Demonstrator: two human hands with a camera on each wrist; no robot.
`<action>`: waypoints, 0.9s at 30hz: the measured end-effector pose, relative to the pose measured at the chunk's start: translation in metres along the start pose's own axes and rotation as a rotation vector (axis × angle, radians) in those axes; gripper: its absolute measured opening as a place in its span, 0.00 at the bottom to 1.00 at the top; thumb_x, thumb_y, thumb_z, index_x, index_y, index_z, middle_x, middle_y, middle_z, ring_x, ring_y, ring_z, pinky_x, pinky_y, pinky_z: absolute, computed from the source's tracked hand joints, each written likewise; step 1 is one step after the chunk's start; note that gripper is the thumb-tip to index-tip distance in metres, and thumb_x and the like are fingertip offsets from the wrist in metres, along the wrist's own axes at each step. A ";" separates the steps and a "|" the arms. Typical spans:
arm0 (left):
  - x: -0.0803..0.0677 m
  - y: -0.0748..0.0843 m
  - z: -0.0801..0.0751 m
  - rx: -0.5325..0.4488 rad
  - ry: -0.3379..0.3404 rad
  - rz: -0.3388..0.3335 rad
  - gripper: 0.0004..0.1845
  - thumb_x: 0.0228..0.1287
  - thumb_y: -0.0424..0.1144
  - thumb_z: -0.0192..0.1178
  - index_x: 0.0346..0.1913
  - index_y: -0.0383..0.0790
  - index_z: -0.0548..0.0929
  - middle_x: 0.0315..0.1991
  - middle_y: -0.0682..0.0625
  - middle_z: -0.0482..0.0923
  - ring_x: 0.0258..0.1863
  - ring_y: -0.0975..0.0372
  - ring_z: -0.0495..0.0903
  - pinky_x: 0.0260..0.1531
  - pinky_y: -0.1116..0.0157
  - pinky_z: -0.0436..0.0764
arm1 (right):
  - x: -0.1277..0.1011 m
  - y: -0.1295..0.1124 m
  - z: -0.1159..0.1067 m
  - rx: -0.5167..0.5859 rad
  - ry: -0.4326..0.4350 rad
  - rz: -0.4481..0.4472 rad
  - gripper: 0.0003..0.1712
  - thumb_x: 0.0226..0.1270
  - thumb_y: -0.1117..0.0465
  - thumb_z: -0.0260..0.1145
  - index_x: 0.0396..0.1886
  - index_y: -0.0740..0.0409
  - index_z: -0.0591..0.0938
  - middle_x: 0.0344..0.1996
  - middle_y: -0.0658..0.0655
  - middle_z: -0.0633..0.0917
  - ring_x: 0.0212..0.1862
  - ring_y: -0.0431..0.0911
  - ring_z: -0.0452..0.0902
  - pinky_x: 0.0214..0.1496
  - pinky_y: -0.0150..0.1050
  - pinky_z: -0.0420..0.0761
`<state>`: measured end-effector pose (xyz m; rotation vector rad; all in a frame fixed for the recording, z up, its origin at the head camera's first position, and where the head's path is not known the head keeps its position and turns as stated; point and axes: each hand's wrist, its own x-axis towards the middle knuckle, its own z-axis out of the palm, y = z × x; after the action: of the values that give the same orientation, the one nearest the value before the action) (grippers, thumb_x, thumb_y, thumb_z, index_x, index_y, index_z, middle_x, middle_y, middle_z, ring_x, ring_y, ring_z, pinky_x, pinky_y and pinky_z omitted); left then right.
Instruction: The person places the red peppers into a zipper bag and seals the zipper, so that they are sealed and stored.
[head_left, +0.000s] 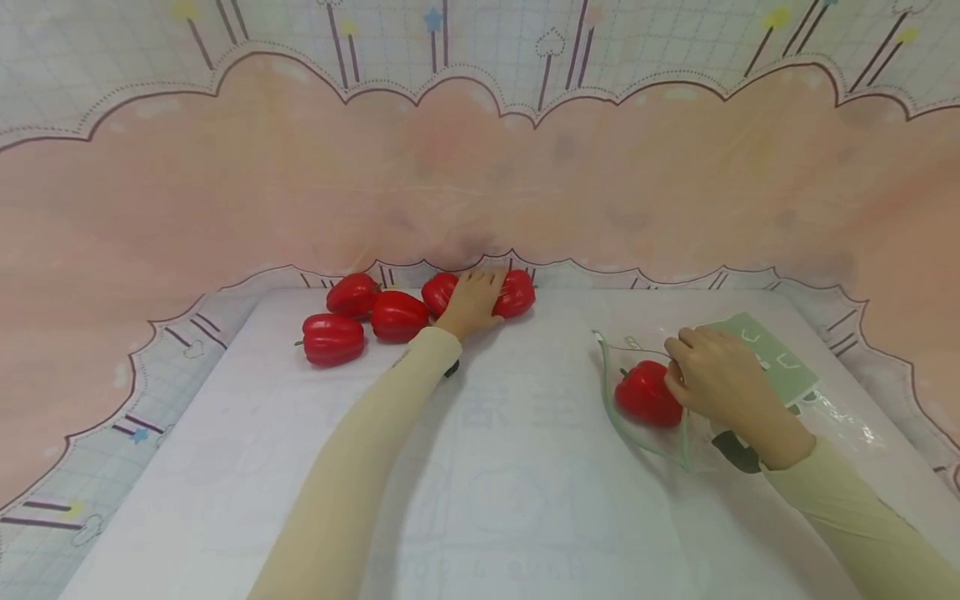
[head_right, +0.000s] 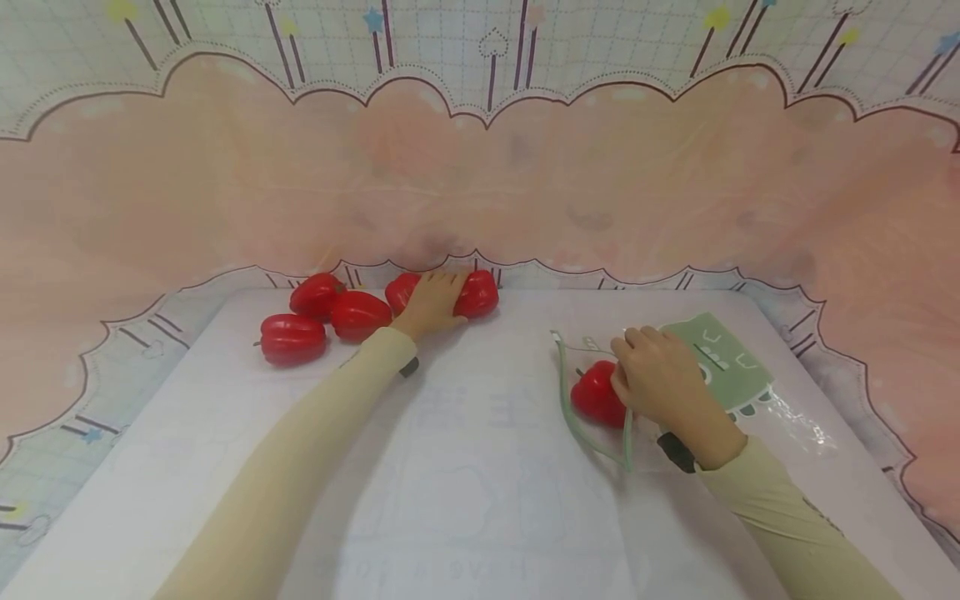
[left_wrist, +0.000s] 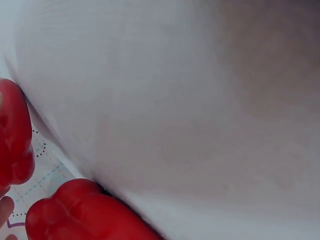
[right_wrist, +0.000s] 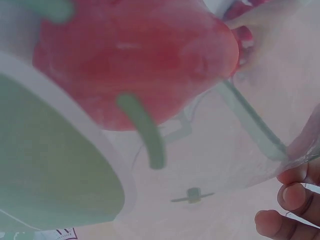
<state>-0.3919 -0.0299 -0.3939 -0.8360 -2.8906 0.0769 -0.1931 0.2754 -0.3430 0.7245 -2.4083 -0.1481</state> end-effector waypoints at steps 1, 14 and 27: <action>0.001 0.000 0.000 0.002 -0.003 0.000 0.49 0.50 0.51 0.69 0.71 0.39 0.54 0.68 0.43 0.63 0.69 0.51 0.60 0.70 0.50 0.58 | 0.000 0.000 0.000 0.000 0.002 -0.001 0.08 0.38 0.68 0.66 0.19 0.62 0.74 0.14 0.54 0.69 0.19 0.45 0.60 0.20 0.35 0.67; 0.002 0.001 0.003 0.016 0.058 0.064 0.48 0.50 0.52 0.69 0.70 0.40 0.57 0.66 0.45 0.65 0.67 0.52 0.62 0.70 0.51 0.59 | 0.000 0.000 0.001 -0.002 0.013 -0.013 0.08 0.38 0.67 0.66 0.19 0.62 0.74 0.13 0.54 0.69 0.18 0.45 0.60 0.20 0.35 0.66; 0.000 0.004 -0.002 0.023 0.052 0.078 0.44 0.51 0.47 0.69 0.69 0.38 0.60 0.66 0.44 0.67 0.67 0.52 0.62 0.70 0.52 0.58 | 0.001 -0.001 0.000 0.003 -0.003 0.004 0.08 0.39 0.67 0.67 0.20 0.63 0.75 0.14 0.55 0.71 0.19 0.45 0.61 0.20 0.35 0.68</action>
<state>-0.3895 -0.0261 -0.3927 -0.9327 -2.8029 0.0946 -0.1933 0.2746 -0.3427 0.7217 -2.4133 -0.1441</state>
